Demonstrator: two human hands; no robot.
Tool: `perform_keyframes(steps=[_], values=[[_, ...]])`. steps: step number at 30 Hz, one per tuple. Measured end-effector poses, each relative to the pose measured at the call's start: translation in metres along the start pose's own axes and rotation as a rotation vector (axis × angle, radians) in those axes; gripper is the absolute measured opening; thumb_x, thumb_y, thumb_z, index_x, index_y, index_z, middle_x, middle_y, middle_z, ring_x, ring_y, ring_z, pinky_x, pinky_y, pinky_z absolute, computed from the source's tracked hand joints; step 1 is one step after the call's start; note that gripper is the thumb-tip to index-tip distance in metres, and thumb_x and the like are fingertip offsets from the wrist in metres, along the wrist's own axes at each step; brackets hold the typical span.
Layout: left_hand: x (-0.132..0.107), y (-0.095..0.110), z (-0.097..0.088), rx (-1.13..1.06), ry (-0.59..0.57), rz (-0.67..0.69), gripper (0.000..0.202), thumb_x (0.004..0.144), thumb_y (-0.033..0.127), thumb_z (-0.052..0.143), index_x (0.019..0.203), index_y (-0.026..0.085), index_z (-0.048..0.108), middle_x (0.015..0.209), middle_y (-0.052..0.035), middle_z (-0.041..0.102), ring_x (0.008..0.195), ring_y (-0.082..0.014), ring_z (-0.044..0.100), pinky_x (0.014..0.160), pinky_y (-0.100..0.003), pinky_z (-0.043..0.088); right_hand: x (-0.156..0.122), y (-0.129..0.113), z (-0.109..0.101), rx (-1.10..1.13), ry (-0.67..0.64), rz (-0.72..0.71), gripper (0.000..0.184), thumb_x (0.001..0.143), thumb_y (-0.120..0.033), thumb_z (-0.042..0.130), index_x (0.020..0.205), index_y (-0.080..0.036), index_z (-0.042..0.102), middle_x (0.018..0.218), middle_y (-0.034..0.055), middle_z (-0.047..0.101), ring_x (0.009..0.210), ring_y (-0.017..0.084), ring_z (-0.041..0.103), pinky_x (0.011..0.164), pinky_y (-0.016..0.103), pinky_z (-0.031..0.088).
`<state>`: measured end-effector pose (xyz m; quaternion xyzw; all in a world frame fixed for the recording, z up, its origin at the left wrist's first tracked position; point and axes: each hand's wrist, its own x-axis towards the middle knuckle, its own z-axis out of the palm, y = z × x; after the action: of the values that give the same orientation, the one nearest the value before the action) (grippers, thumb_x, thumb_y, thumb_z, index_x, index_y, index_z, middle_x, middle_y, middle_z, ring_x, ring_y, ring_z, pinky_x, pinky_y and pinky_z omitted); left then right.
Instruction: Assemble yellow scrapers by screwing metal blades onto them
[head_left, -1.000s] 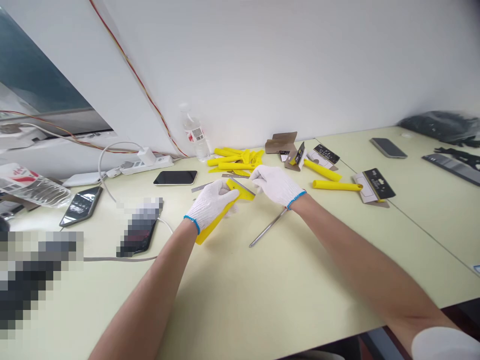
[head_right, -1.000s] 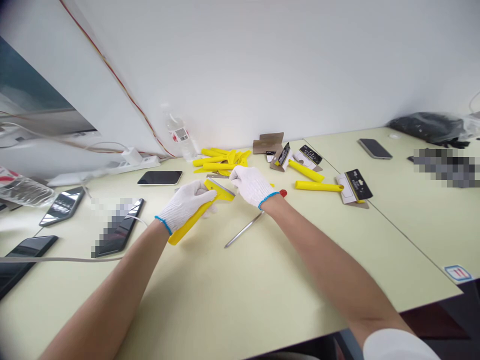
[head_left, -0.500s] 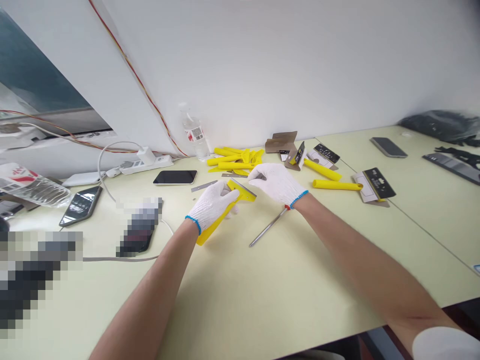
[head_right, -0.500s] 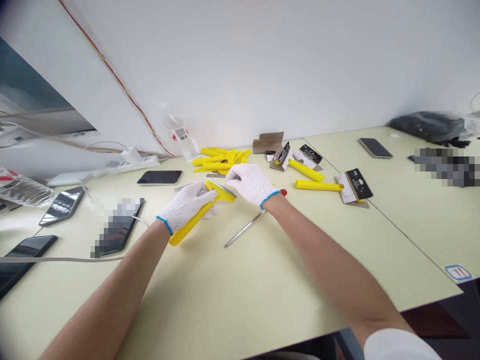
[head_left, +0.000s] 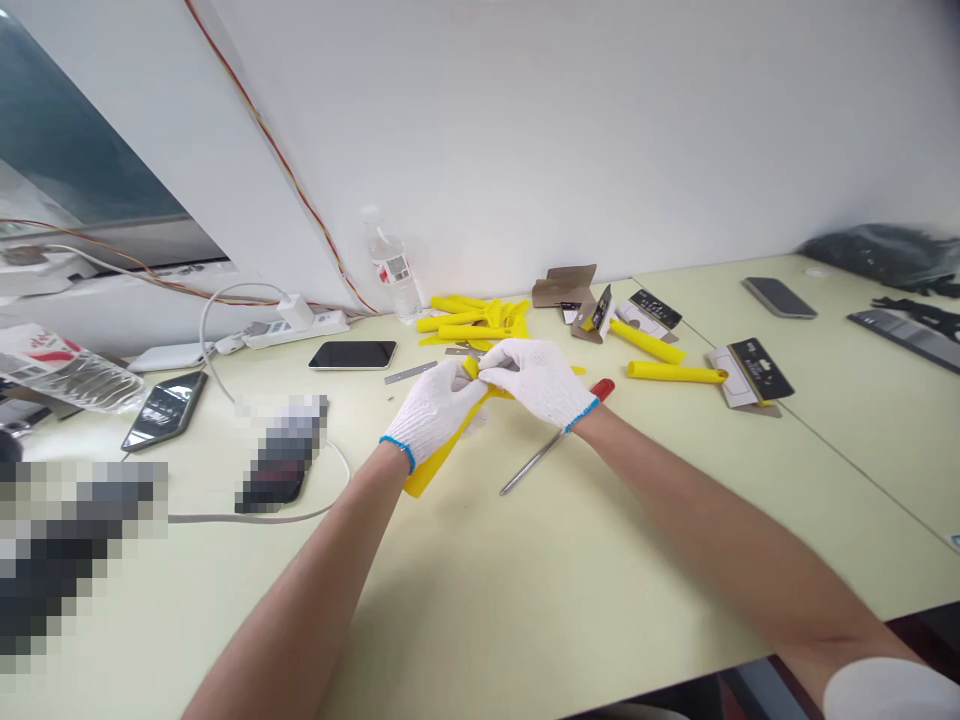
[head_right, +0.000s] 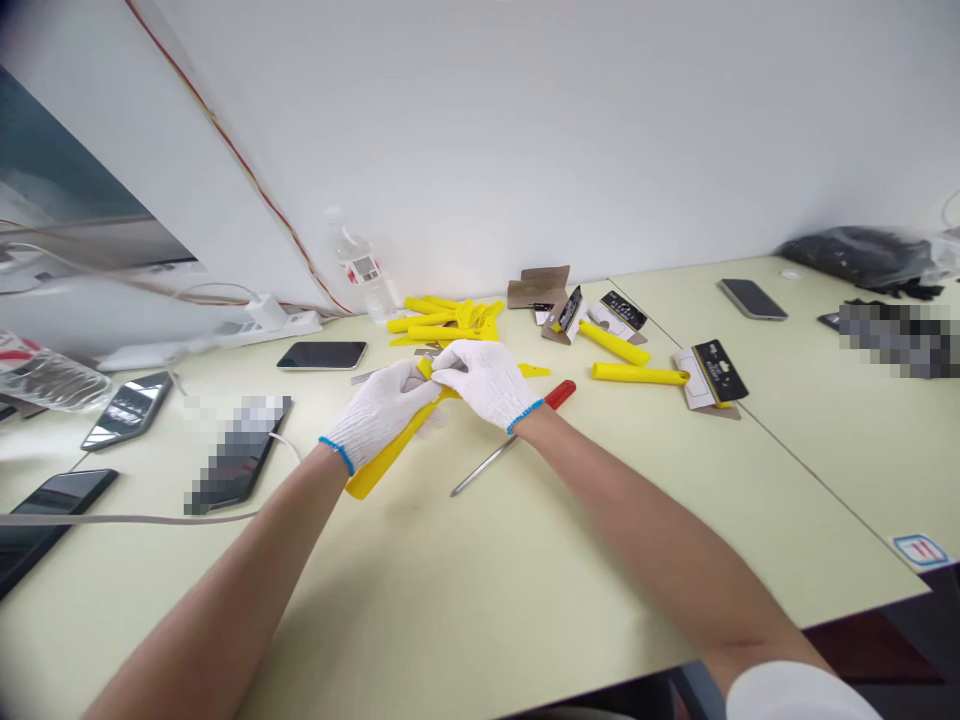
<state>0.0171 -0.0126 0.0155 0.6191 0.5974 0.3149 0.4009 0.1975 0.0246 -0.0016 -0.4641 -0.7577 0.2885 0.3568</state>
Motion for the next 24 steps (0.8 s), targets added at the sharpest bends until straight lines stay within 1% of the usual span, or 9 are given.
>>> perform_keyframes(steps=[2, 4, 7, 9, 11, 14, 19, 21, 24], values=[[0.001, 0.000, -0.001, 0.001, 0.013, 0.007, 0.022, 0.088, 0.040, 0.077, 0.093, 0.020, 0.068, 0.088, -0.0046, 0.075, 0.078, -0.0199, 0.070, 0.062, -0.028, 0.057, 0.001, 0.003, 0.002, 0.028, 0.023, 0.004, 0.008, 0.091, -0.027, 0.074, 0.092, -0.022, 0.079, 0.099, 0.0008, 0.080, 0.091, 0.018, 0.071, 0.083, 0.029, 0.051], [0.002, 0.000, -0.001, -0.002, 0.016, 0.006, 0.023, 0.086, 0.040, 0.076, 0.092, 0.020, 0.067, 0.085, -0.0049, 0.075, 0.077, -0.0213, 0.071, 0.060, -0.029, 0.056, 0.002, 0.005, 0.002, 0.059, 0.030, 0.006, 0.008, 0.089, -0.028, 0.075, 0.091, -0.021, 0.079, 0.098, 0.0010, 0.080, 0.090, 0.018, 0.071, 0.083, 0.029, 0.051], [0.001, 0.002, 0.000, -0.011, 0.000, 0.002, 0.022, 0.084, 0.039, 0.077, 0.091, 0.021, 0.066, 0.078, -0.0047, 0.074, 0.073, -0.0229, 0.071, 0.058, -0.032, 0.057, 0.002, 0.007, -0.001, 0.112, -0.003, 0.011, 0.010, 0.087, -0.030, 0.077, 0.091, -0.021, 0.080, 0.099, 0.0010, 0.080, 0.090, 0.018, 0.071, 0.084, 0.030, 0.052], [0.001, 0.004, 0.001, -0.020, -0.021, 0.004, 0.022, 0.083, 0.038, 0.078, 0.089, 0.022, 0.066, 0.077, -0.0051, 0.074, 0.071, -0.0232, 0.071, 0.058, -0.033, 0.058, 0.002, 0.008, -0.004, 0.143, -0.030, 0.019, 0.011, 0.086, -0.030, 0.076, 0.091, -0.021, 0.079, 0.098, 0.0011, 0.079, 0.088, 0.017, 0.071, 0.083, 0.030, 0.053], [0.001, 0.006, 0.002, -0.033, -0.036, 0.009, 0.020, 0.084, 0.036, 0.078, 0.089, 0.022, 0.066, 0.084, -0.0063, 0.077, 0.070, -0.0227, 0.072, 0.058, -0.034, 0.059, 0.001, 0.007, -0.006, 0.157, -0.034, 0.017, 0.012, 0.086, -0.031, 0.075, 0.091, -0.021, 0.079, 0.097, 0.0013, 0.079, 0.086, 0.017, 0.070, 0.081, 0.030, 0.053], [0.001, 0.008, 0.003, -0.044, -0.041, 0.020, 0.017, 0.087, 0.032, 0.076, 0.092, 0.021, 0.064, 0.096, -0.0077, 0.079, 0.073, -0.0214, 0.074, 0.057, -0.031, 0.060, 0.001, 0.008, -0.008, 0.167, 0.002, -0.012, 0.013, 0.084, -0.033, 0.076, 0.087, -0.020, 0.079, 0.095, 0.0015, 0.077, 0.084, 0.017, 0.068, 0.079, 0.030, 0.053], [-0.002, 0.011, 0.002, -0.011, -0.052, 0.034, 0.015, 0.090, 0.030, 0.072, 0.098, 0.020, 0.062, 0.109, -0.0070, 0.079, 0.079, -0.0196, 0.076, 0.056, -0.027, 0.061, 0.002, 0.012, -0.009, 0.229, 0.029, -0.076, 0.012, 0.081, -0.032, 0.078, 0.082, -0.020, 0.079, 0.092, 0.0019, 0.076, 0.082, 0.017, 0.068, 0.077, 0.030, 0.053], [-0.003, 0.012, 0.000, 0.000, -0.067, 0.030, 0.016, 0.092, 0.030, 0.070, 0.102, 0.020, 0.062, 0.114, -0.0067, 0.078, 0.081, -0.0189, 0.077, 0.058, -0.026, 0.063, 0.002, 0.014, -0.010, 0.242, 0.035, -0.096, 0.013, 0.080, -0.033, 0.079, 0.081, -0.020, 0.079, 0.091, 0.0026, 0.076, 0.081, 0.017, 0.068, 0.075, 0.030, 0.053], [-0.002, 0.010, 0.000, 0.002, -0.080, 0.037, 0.018, 0.092, 0.030, 0.068, 0.106, 0.020, 0.061, 0.120, -0.0062, 0.077, 0.083, -0.0183, 0.078, 0.060, -0.027, 0.064, 0.002, 0.013, -0.012, 0.205, 0.036, -0.106, 0.013, 0.082, -0.033, 0.078, 0.082, -0.020, 0.080, 0.093, 0.0039, 0.078, 0.082, 0.018, 0.069, 0.075, 0.031, 0.054]])
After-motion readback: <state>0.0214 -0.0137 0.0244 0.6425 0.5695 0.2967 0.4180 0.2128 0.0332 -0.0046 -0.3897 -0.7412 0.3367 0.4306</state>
